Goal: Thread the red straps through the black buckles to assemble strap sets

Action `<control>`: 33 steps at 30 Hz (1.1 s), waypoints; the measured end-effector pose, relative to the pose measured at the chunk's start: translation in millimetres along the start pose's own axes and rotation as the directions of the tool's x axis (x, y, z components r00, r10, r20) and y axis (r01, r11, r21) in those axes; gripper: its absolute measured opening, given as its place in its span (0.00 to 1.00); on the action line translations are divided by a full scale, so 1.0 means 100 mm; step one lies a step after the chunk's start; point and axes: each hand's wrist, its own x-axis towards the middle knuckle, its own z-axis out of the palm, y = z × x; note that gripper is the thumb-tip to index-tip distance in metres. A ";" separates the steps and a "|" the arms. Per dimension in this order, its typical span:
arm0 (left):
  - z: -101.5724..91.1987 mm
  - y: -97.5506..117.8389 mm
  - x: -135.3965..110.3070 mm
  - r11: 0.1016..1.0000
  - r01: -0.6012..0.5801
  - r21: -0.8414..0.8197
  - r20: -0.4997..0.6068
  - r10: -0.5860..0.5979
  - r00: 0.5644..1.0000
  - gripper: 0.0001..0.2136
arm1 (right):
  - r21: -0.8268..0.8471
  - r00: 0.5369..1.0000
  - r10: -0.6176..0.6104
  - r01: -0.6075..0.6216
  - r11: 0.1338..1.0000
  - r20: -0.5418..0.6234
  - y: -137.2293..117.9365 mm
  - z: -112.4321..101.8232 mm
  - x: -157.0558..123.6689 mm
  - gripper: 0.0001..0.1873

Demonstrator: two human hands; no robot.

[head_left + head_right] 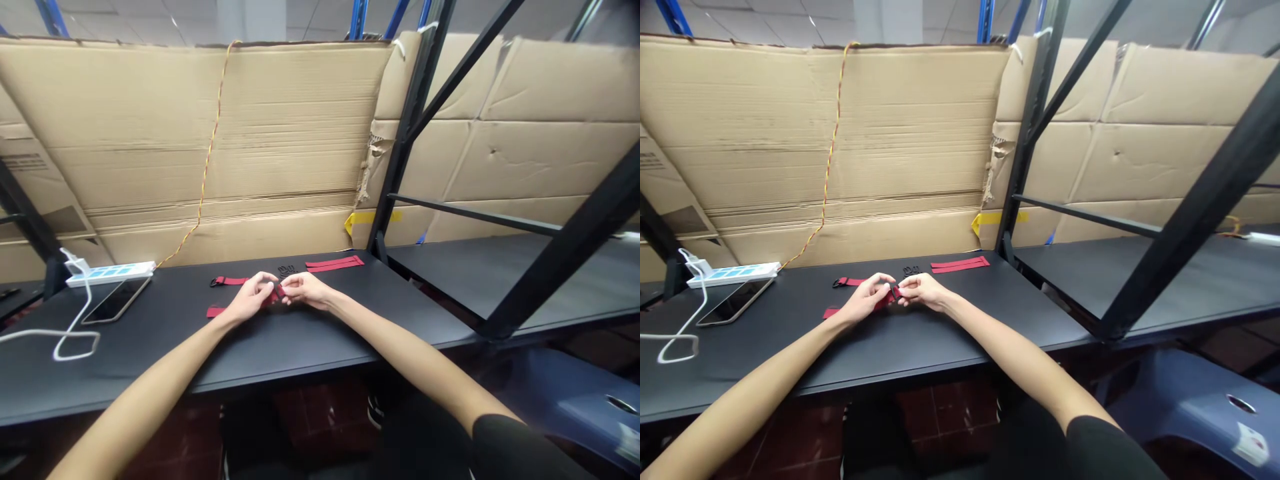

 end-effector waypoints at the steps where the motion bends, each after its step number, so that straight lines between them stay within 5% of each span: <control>1: 0.01 0.01 0.00 1.000 -0.007 -0.006 0.016 0.007 1.000 0.15 | -0.005 1.000 -0.005 0.005 1.000 -0.009 0.00 0.00 0.00 0.20; 7: 0.02 0.04 -0.03 0.990 -0.071 0.122 0.080 0.061 0.995 0.10 | -0.067 0.999 -0.034 0.033 0.997 -0.013 -0.02 0.04 -0.01 0.21; 15: 0.01 0.09 -0.02 0.949 -0.174 0.262 -0.113 0.209 0.971 0.09 | -0.076 0.986 -0.087 0.077 0.994 -0.142 0.01 0.06 0.03 0.20; 22: -0.02 0.05 -0.02 0.946 -0.058 0.319 -0.167 0.116 0.979 0.13 | -0.094 0.977 -0.157 0.145 0.985 -0.144 0.00 0.13 0.02 0.23; 27: -0.02 0.00 0.00 0.979 -0.027 0.202 -0.215 0.072 0.974 0.14 | -0.116 0.973 -0.210 0.199 0.973 -0.093 -0.02 0.18 -0.01 0.22; 33: -0.01 0.02 0.00 0.994 -0.026 0.111 -0.217 0.050 0.975 0.15 | -0.031 0.992 -0.124 0.124 0.992 -0.013 -0.05 0.16 -0.04 0.23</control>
